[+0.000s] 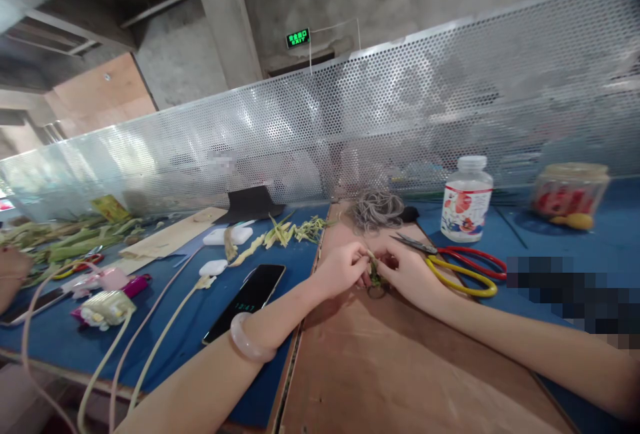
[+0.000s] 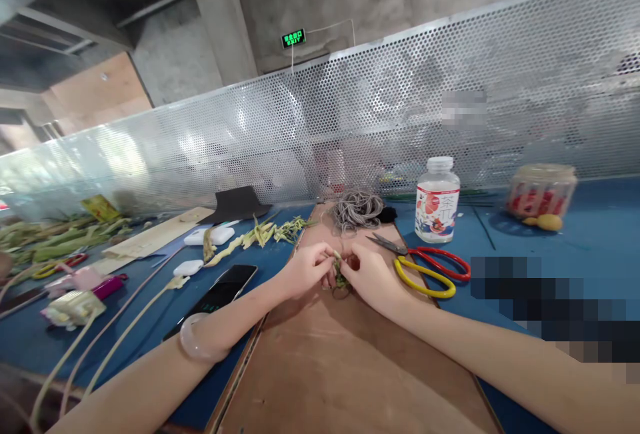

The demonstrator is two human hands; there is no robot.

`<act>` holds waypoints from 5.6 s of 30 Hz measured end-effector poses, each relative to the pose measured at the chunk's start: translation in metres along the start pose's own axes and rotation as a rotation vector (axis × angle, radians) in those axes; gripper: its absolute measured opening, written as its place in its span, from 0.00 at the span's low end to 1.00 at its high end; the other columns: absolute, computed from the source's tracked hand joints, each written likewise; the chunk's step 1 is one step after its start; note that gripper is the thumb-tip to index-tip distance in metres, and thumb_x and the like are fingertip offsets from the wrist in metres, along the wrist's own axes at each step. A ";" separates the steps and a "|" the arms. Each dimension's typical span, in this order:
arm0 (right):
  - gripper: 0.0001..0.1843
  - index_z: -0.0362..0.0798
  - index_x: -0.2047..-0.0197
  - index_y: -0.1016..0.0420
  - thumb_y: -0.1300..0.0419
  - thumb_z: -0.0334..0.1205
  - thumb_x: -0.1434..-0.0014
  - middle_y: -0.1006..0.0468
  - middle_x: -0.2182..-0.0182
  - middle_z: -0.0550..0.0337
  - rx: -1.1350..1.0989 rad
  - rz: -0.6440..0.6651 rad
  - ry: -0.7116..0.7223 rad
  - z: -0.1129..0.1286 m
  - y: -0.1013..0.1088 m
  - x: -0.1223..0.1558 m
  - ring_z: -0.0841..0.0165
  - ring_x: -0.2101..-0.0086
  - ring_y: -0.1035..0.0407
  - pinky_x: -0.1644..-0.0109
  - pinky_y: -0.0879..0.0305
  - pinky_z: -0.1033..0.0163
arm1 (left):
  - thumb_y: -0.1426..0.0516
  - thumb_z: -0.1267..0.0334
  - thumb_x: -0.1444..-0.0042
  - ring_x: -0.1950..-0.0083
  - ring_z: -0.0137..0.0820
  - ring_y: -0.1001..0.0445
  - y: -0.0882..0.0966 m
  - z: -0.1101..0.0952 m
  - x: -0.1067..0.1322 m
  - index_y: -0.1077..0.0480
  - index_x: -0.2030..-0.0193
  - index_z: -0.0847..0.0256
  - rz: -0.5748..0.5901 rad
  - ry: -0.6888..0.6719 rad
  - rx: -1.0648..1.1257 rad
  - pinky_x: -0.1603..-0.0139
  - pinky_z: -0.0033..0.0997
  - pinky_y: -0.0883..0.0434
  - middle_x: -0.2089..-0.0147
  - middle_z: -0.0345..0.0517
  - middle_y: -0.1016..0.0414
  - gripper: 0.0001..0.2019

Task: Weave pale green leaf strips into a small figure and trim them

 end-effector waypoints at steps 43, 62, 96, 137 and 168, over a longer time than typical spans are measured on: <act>0.07 0.47 0.71 0.33 0.50 0.37 0.48 0.28 0.78 0.62 0.065 0.067 -0.025 0.000 -0.004 -0.001 0.71 0.77 0.36 0.75 0.45 0.68 | 0.55 0.60 0.42 0.77 0.25 0.31 0.000 -0.003 0.002 0.39 0.65 0.62 0.033 -0.029 -0.293 0.73 0.23 0.36 0.78 0.39 0.29 0.09; 0.07 0.47 0.72 0.33 0.51 0.36 0.49 0.30 0.80 0.63 0.121 0.088 -0.049 0.004 -0.003 0.000 0.71 0.78 0.37 0.76 0.47 0.67 | 0.55 0.62 0.43 0.73 0.26 0.31 0.002 -0.016 0.006 0.38 0.67 0.61 0.035 -0.075 -0.484 0.69 0.24 0.38 0.76 0.39 0.29 0.08; 0.06 0.46 0.73 0.33 0.51 0.34 0.49 0.28 0.78 0.62 0.166 0.127 -0.023 0.007 -0.005 0.000 0.70 0.76 0.35 0.74 0.45 0.67 | 0.54 0.61 0.43 0.71 0.28 0.31 0.002 -0.011 0.004 0.38 0.67 0.61 0.055 -0.044 -0.569 0.70 0.25 0.38 0.74 0.41 0.28 0.09; 0.07 0.46 0.72 0.33 0.49 0.39 0.48 0.30 0.80 0.63 0.141 0.034 -0.015 0.006 -0.001 0.000 0.71 0.78 0.38 0.73 0.44 0.66 | 0.51 0.58 0.45 0.78 0.26 0.31 0.002 -0.003 -0.001 0.39 0.71 0.62 0.014 0.025 -0.104 0.74 0.25 0.34 0.79 0.39 0.32 0.10; 0.07 0.46 0.71 0.31 0.49 0.37 0.49 0.28 0.77 0.61 0.123 -0.002 0.018 0.002 0.000 -0.001 0.70 0.75 0.35 0.71 0.40 0.66 | 0.54 0.57 0.42 0.75 0.25 0.31 0.005 -0.004 0.001 0.38 0.69 0.61 -0.006 -0.052 -0.307 0.70 0.24 0.36 0.78 0.39 0.31 0.12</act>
Point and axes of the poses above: each hand's wrist, its own x-axis away from the middle knuckle, its own y-axis out of the back of the hand, z = x × y, the point moved 5 cm from there along -x, towards the middle knuckle
